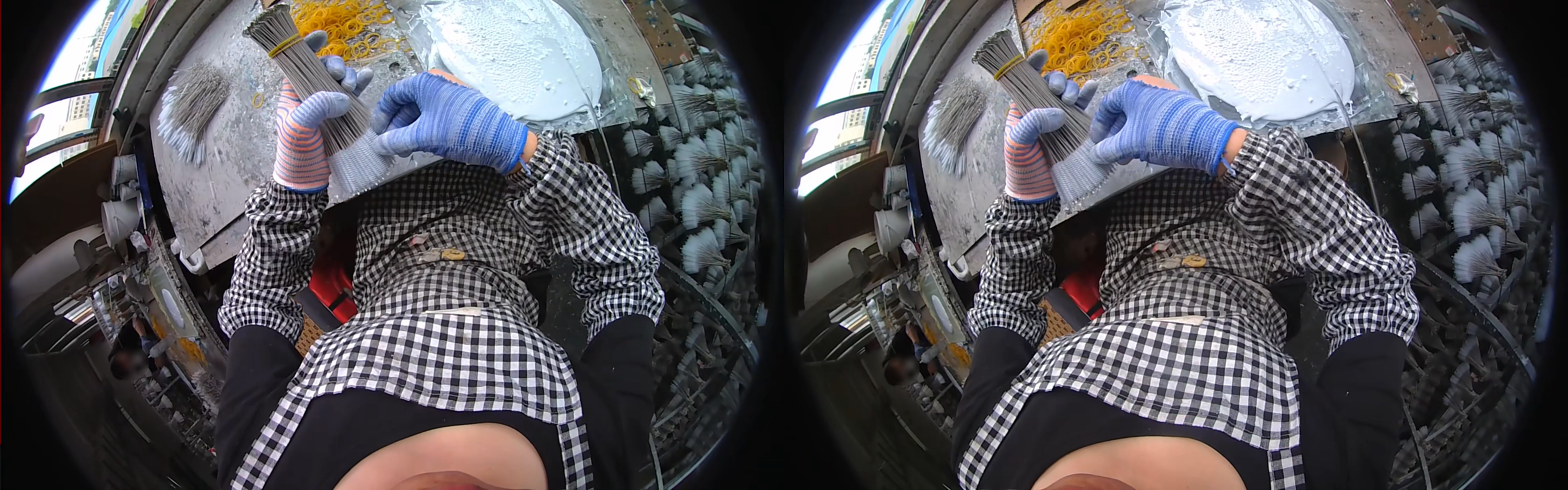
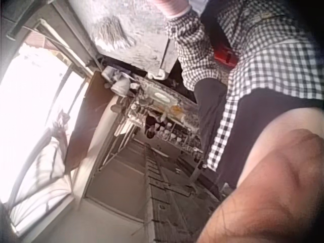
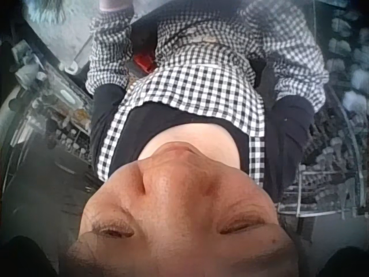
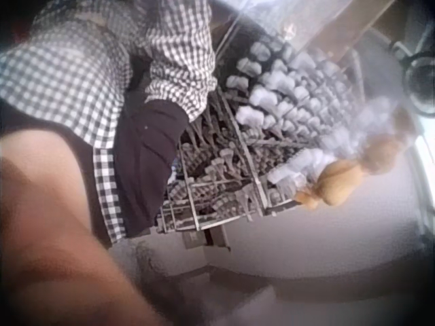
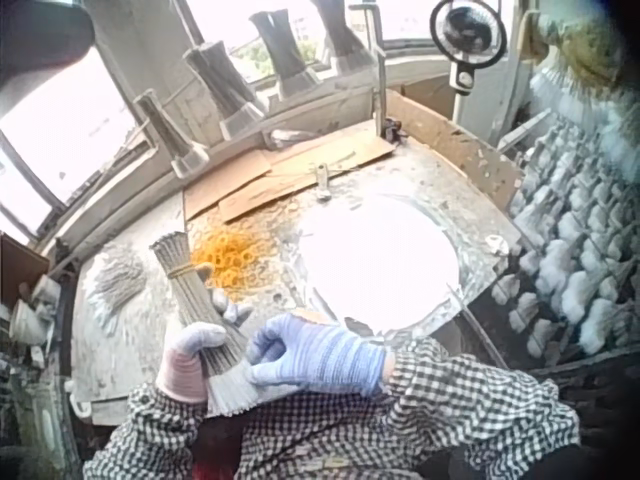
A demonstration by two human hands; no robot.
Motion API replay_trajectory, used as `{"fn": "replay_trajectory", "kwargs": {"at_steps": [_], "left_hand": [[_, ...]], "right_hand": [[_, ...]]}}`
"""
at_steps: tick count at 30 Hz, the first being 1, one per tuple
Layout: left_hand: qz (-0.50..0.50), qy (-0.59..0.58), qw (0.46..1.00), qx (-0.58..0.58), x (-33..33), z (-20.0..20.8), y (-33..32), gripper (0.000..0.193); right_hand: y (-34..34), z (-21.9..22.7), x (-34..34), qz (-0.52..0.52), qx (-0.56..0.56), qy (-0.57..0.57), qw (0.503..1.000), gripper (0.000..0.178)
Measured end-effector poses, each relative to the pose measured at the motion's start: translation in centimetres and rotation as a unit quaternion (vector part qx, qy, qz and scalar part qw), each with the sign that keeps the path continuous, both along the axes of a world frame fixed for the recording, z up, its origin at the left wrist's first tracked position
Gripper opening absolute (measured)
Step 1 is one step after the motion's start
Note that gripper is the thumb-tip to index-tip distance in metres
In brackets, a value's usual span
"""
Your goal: Dipping bundles of fibers into white adhesive paste and securing them with rubber bands.
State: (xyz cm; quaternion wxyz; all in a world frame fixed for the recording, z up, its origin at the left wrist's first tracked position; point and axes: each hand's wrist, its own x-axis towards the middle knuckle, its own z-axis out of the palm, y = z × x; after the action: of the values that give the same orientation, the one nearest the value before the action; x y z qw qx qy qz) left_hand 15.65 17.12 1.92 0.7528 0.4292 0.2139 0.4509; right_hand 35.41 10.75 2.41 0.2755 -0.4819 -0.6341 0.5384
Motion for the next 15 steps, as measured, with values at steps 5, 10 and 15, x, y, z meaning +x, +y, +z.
{"fn": "replay_trajectory", "kwargs": {"at_steps": [5,10,15], "left_hand": [[-0.006,0.008,1.000,0.013,0.4,0.6,0.4,0.082],[-0.012,0.080,0.997,-0.002,0.0,1.6,0.3,0.075],[0.006,0.166,0.982,-0.091,-0.4,1.6,0.3,0.049]], "right_hand": [[-0.3,-0.1,1.0,-0.019,-0.006,0.099,0.995,0.030],[0.5,-0.4,2.5,0.001,-0.014,0.127,0.992,0.031],[0.7,0.8,2.9,-0.004,-0.129,0.196,0.972,0.030]]}}
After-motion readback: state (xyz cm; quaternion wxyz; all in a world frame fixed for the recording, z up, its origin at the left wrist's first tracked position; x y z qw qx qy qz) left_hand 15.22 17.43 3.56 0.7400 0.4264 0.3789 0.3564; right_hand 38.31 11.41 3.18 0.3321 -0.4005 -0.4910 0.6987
